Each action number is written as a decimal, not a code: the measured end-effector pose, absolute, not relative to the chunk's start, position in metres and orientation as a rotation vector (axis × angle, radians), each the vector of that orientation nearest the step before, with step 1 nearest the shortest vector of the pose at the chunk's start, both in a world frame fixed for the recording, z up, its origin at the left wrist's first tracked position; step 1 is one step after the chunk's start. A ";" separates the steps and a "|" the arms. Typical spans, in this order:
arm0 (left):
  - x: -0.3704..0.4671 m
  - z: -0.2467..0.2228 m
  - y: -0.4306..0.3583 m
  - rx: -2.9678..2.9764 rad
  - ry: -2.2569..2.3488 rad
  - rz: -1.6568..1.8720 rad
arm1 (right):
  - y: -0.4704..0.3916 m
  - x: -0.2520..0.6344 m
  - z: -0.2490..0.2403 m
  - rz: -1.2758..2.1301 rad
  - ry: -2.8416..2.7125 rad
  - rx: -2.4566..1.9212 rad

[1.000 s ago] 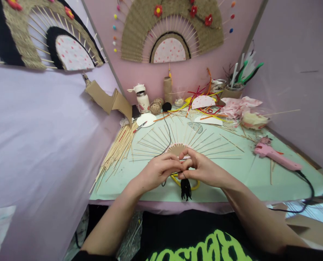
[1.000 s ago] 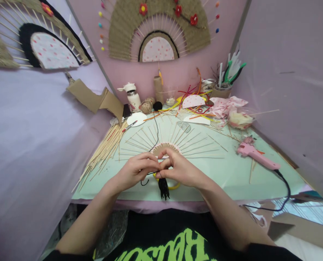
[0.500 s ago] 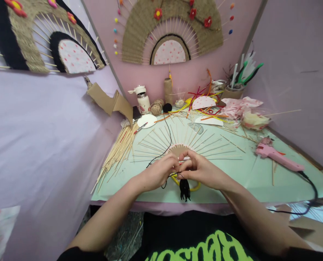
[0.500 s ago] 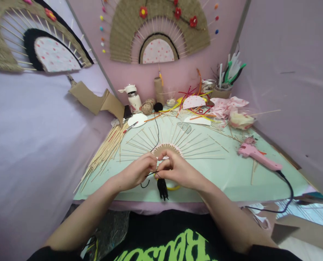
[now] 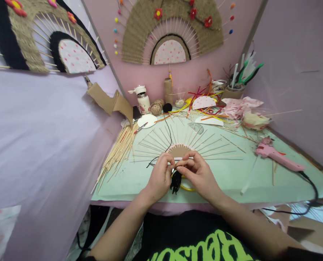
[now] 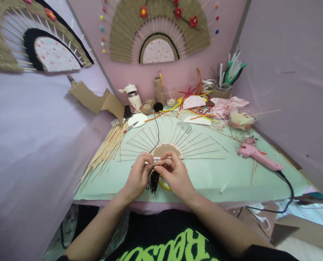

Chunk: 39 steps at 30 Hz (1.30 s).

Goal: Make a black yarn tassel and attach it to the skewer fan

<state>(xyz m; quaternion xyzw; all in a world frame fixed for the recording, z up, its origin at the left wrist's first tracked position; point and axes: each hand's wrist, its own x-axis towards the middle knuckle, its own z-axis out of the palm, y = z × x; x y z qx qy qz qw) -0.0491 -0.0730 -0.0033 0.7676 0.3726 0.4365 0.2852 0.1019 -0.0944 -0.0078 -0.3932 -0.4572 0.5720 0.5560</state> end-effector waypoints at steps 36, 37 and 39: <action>-0.034 -0.023 -0.076 1.586 1.248 1.048 | -0.076 0.170 0.038 1.548 -0.825 -0.663; -0.033 -0.023 -0.076 1.568 1.239 1.052 | -0.073 0.176 0.040 1.428 -0.830 -0.694; -0.032 -0.021 -0.076 1.521 1.223 1.063 | -0.065 0.186 0.036 1.188 -0.896 -0.851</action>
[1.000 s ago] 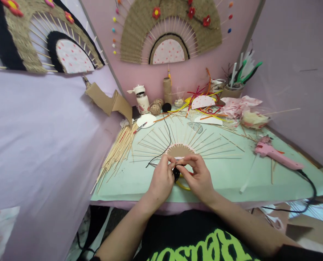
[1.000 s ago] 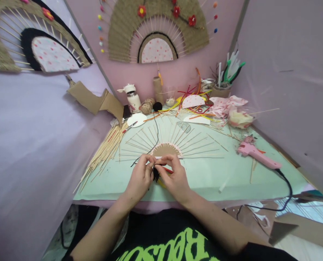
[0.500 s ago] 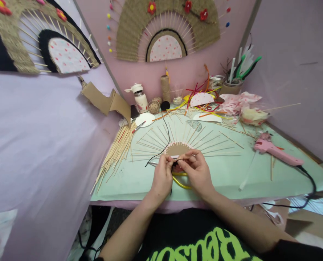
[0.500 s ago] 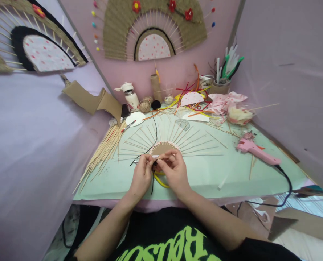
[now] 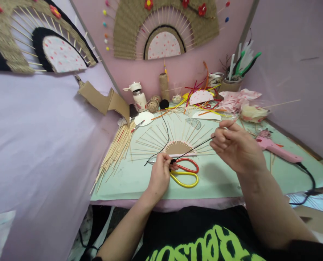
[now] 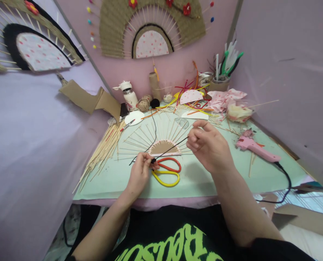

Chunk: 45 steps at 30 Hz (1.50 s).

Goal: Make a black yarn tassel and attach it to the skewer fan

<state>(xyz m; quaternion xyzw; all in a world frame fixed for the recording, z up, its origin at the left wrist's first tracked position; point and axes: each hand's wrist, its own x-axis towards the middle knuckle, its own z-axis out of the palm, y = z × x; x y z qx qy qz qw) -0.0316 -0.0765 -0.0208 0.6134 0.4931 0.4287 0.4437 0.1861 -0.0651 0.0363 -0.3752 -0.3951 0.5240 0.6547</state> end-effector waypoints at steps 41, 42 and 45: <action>-0.044 0.003 -0.085 1.475 1.012 0.899 | -0.083 0.132 0.014 0.619 -2.003 -1.074; -0.044 0.003 -0.086 1.476 1.017 0.883 | -0.083 0.133 0.014 0.654 -1.985 -1.079; -0.044 0.002 -0.087 1.472 1.028 0.861 | -0.083 0.134 0.015 0.736 -1.943 -1.090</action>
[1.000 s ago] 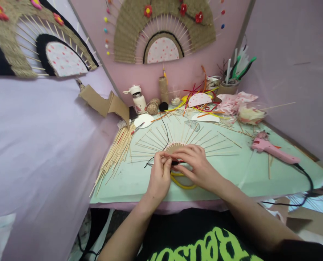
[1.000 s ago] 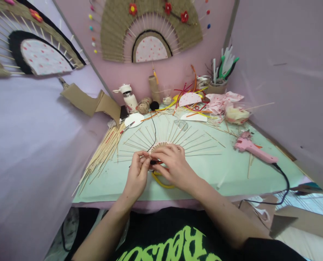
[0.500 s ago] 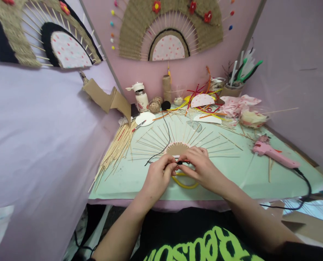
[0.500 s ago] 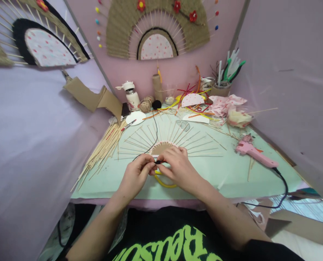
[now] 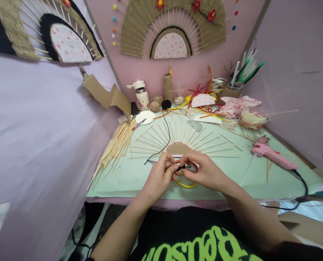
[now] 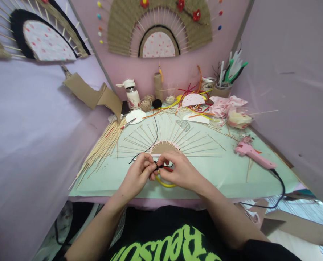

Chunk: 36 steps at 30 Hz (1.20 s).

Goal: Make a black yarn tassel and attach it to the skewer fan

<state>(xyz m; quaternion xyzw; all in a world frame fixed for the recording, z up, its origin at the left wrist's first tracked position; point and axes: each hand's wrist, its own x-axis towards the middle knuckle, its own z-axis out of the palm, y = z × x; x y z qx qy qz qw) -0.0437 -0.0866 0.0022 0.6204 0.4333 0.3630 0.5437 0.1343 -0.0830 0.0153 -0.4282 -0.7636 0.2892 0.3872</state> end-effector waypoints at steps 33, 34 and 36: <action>-0.039 -0.011 -0.087 1.525 1.002 1.266 | -0.077 0.136 0.033 0.753 -1.901 -1.251; -0.037 -0.014 -0.086 1.469 0.985 1.278 | -0.077 0.136 0.034 0.749 -1.908 -1.250; -0.038 -0.019 -0.085 1.380 0.981 1.285 | -0.076 0.137 0.035 0.759 -1.910 -1.239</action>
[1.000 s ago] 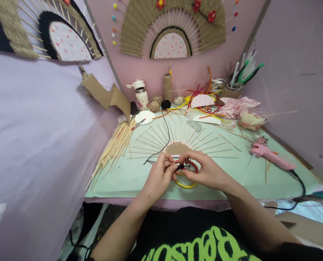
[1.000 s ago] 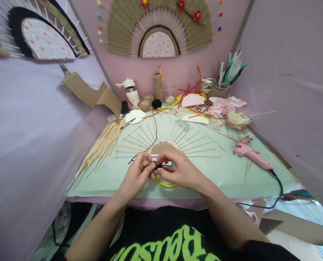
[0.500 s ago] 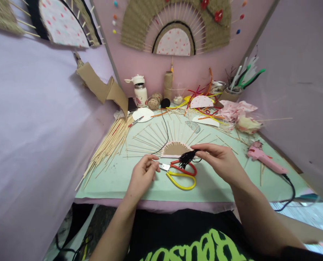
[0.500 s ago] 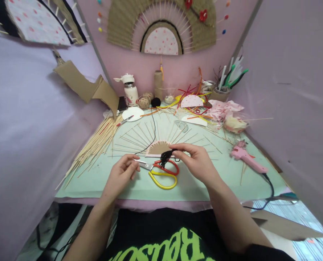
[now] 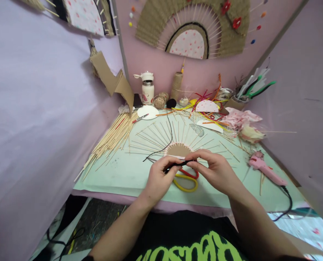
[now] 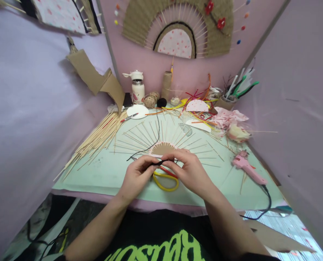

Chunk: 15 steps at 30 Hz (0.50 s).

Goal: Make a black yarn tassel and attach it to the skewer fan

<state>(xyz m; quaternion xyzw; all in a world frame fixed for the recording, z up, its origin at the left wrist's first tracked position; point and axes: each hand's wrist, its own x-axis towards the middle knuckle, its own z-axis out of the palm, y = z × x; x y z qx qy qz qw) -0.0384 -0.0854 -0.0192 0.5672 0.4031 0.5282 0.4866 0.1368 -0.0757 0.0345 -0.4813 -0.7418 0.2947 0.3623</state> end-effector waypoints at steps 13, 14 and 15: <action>-0.059 -0.009 -0.082 1.300 0.827 1.142 | -0.072 0.130 0.046 0.868 -2.010 -1.215; -0.055 -0.009 -0.081 1.270 0.792 1.115 | -0.072 0.129 0.046 0.868 -2.021 -1.215; -0.053 -0.010 -0.080 1.252 0.772 1.084 | -0.072 0.129 0.045 0.865 -2.029 -1.216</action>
